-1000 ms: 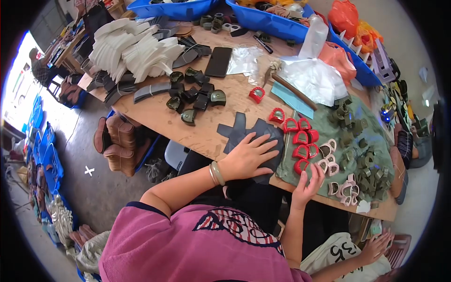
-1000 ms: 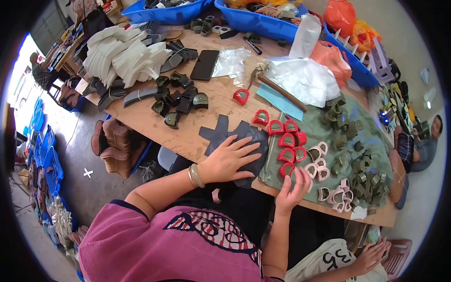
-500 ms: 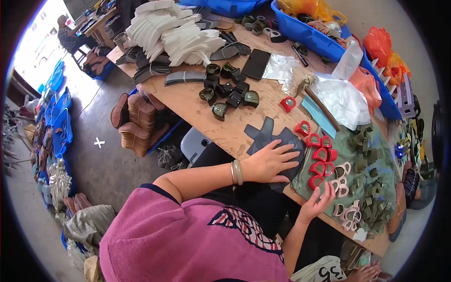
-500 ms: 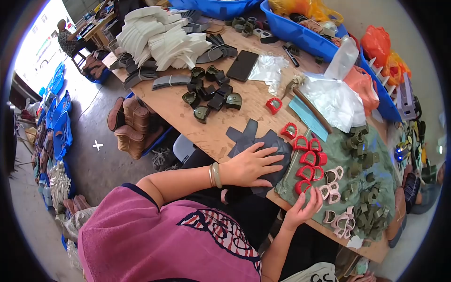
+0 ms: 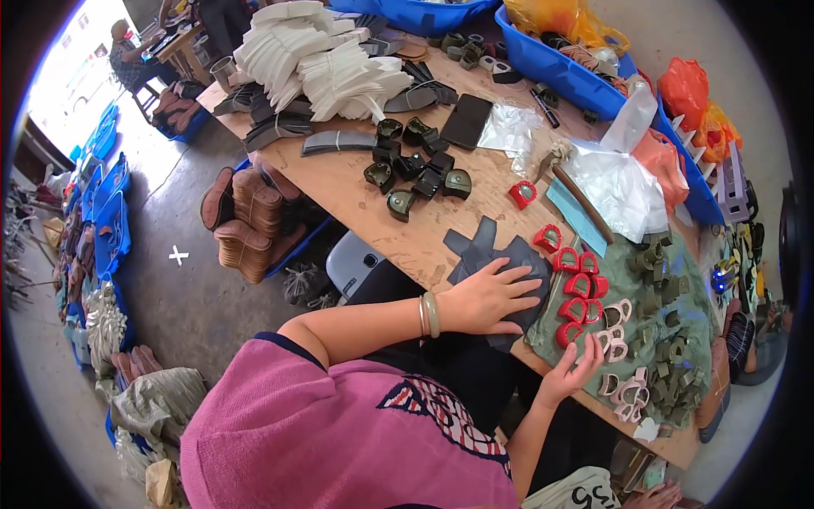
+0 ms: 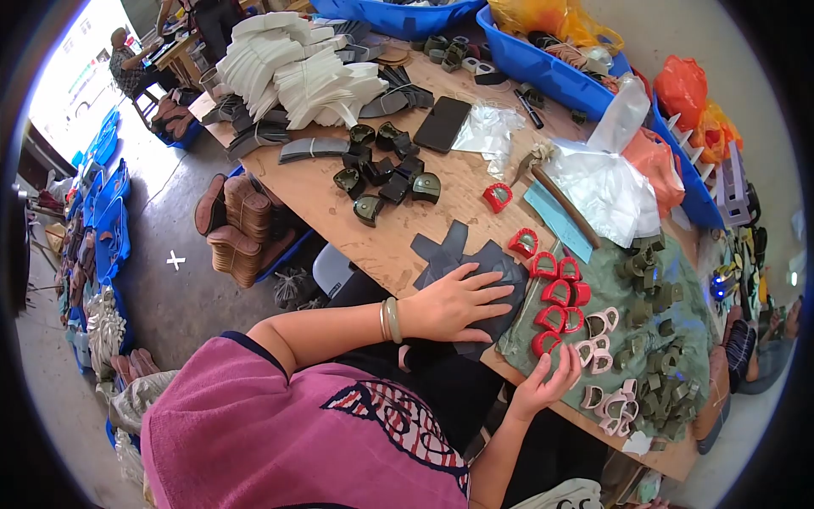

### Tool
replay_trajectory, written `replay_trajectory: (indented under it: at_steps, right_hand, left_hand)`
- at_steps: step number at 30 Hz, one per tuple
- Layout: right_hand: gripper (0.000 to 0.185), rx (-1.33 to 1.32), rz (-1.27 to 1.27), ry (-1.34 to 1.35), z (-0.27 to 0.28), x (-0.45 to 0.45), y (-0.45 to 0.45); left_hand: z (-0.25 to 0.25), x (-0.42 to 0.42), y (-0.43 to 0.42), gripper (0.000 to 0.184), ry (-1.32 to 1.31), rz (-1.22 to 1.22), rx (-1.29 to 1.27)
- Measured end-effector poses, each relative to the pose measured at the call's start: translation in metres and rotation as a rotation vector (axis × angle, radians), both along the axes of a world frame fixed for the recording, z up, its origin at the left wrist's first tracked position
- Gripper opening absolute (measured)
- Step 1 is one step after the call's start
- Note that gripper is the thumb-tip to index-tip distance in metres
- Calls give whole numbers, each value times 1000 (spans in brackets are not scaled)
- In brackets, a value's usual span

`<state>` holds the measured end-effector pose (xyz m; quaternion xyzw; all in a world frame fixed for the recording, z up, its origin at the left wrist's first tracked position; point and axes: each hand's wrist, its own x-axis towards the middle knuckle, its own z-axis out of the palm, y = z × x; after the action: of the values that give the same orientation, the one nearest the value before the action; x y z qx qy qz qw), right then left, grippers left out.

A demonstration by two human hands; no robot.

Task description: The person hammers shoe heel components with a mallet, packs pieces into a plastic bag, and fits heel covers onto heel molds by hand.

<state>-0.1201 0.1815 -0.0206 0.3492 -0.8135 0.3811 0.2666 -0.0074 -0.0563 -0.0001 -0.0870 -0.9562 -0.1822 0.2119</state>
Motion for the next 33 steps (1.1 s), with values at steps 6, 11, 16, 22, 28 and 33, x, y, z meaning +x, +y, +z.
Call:
replay_trajectory:
  at_steps: [6,11,16,22,28,33]
  right_hand:
    - [29,-9,-4,-7,1,1,0]
    - [28,-14,1,-8,1,1,-1]
    - [30,-20,10,-1,-3,-3,-1]
    - [29,11,-24,-9,-4,-4,0]
    - [30,-17,-3,-26,-2,-3,-7]
    - [30,17,-48,-48,-4,-4,-1]
  left_hand:
    - [0,0,0,55,41,0,5]
    - [0,0,0,56,38,0,3]
    - [2,0,-3,56,14,2,2]
    - [4,-3,0,55,-21,4,19]
    - [6,5,-12,54,67,-23,106]
    - [5,-1,-6,51,56,-37,71]
